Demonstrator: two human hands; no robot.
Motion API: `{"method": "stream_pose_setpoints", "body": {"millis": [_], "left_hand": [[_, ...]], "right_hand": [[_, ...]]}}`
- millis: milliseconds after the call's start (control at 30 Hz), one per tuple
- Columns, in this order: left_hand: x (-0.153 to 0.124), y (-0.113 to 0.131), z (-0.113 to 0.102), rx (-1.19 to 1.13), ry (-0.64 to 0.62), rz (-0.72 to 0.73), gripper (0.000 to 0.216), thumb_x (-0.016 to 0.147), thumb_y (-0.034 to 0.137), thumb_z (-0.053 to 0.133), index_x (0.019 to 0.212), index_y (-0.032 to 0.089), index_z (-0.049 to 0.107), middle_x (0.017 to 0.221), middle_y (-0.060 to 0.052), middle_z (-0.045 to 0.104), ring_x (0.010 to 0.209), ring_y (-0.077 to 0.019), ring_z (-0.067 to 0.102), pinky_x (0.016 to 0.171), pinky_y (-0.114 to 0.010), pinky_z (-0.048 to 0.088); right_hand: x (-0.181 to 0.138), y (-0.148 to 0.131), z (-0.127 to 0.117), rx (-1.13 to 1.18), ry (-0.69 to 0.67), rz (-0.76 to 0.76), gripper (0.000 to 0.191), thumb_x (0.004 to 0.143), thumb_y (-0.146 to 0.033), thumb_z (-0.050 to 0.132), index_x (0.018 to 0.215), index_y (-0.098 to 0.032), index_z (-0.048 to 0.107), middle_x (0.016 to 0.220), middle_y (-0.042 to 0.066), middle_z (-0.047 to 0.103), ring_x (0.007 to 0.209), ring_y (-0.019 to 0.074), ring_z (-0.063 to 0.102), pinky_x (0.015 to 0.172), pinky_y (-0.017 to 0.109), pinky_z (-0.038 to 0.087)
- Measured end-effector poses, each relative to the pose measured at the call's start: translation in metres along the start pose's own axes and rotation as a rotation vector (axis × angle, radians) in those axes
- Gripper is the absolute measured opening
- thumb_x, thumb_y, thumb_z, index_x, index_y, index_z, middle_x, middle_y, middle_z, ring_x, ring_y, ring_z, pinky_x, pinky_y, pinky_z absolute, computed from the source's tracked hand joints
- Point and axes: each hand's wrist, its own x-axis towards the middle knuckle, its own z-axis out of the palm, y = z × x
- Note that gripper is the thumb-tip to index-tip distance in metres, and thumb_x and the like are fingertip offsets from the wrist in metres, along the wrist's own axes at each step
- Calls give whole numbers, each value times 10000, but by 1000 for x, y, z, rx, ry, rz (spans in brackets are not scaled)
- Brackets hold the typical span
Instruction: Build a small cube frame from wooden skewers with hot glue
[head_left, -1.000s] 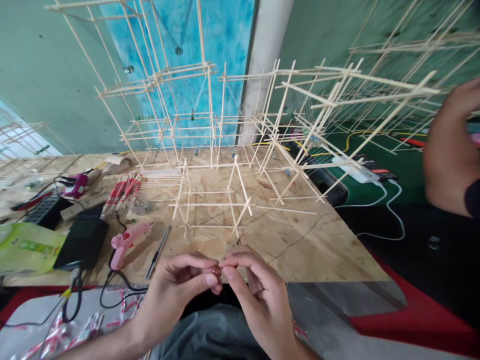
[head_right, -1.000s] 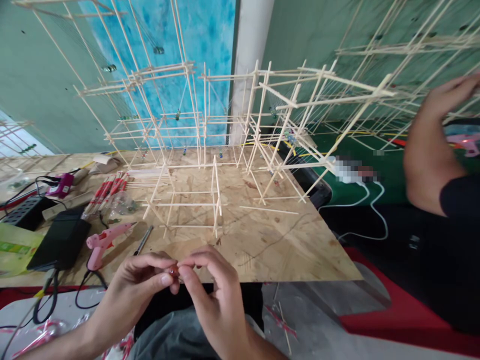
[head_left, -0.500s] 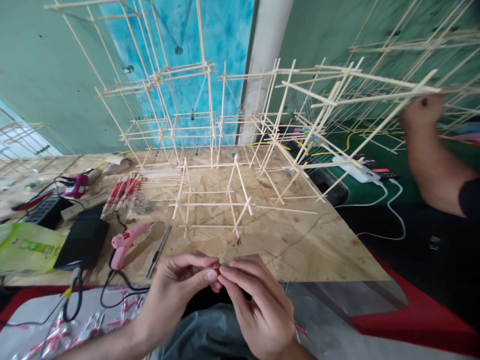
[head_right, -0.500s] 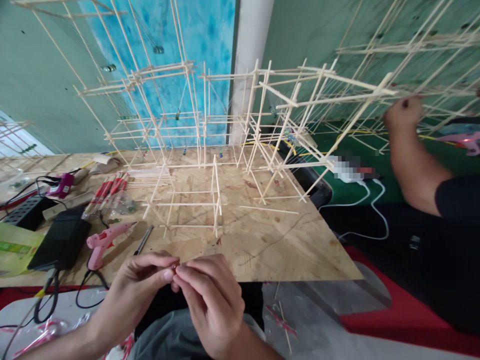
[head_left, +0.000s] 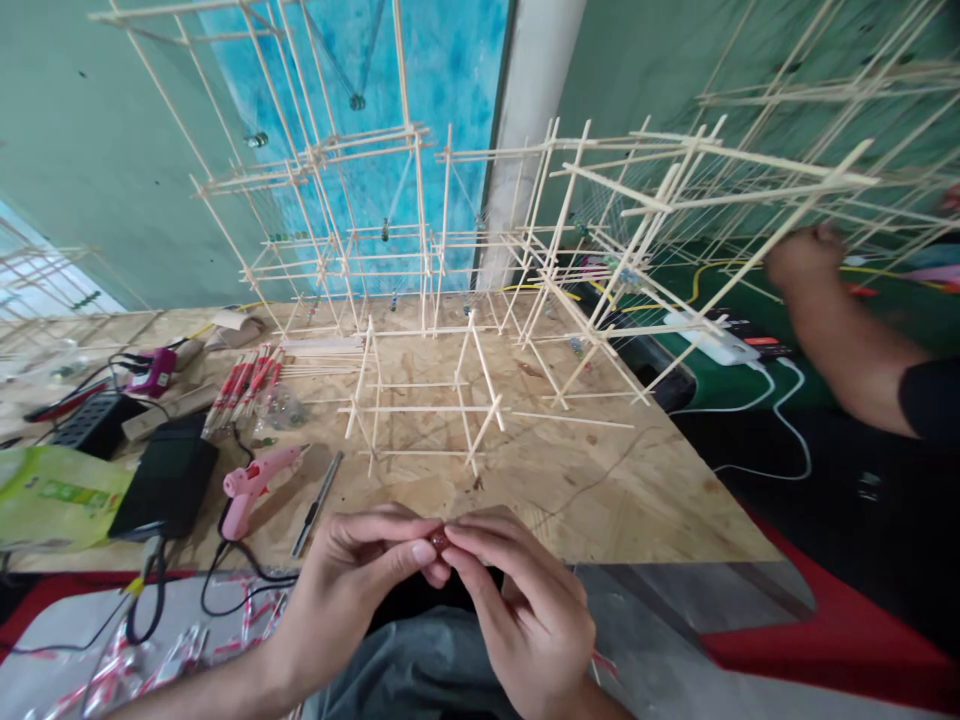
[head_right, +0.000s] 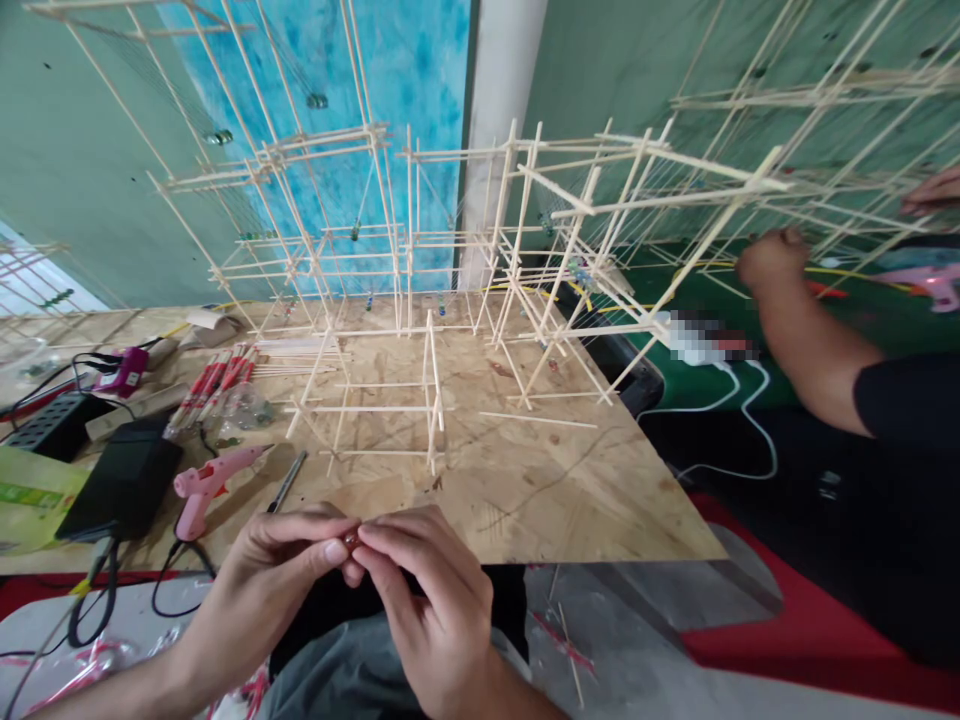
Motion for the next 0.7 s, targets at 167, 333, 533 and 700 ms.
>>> {"method": "stream_pose_setpoints", "body": {"millis": [167,333,533,700], "left_hand": [[1,2,-1,-65,-29,-72,106,863,225,824,957,263,855,793,-29,801,719,-129,728,739,-241,582],[4,5,-2,-100,-40,-133,71,823,257,864,883,224,844,708,-22,795,642,-119,716,694,-224,567],[7,7,2,-133,-64,-141,81,811,264,875,805,199,827,684,-22,780,629,-115,711,674,-212,548],[8,5,3,-156,-49,-150,90,788,276,892,789,204,838,694,-19,753,629,-105,684,688,-223,540]], "right_hand": [[0,-2,0,51,2,73,346,886,-18,692,1088,-289,769,913,26,793,792,188,749,672,280,606],[-1,-3,1,111,-8,165,257,907,-84,712,1041,-295,775,887,26,784,734,177,738,637,268,590],[2,-4,-1,226,-15,220,219,886,-105,765,1000,-291,784,861,12,781,752,155,737,639,228,586],[4,-5,-3,296,-23,295,211,880,-121,780,964,-312,804,891,-2,795,796,155,762,692,223,607]]}}
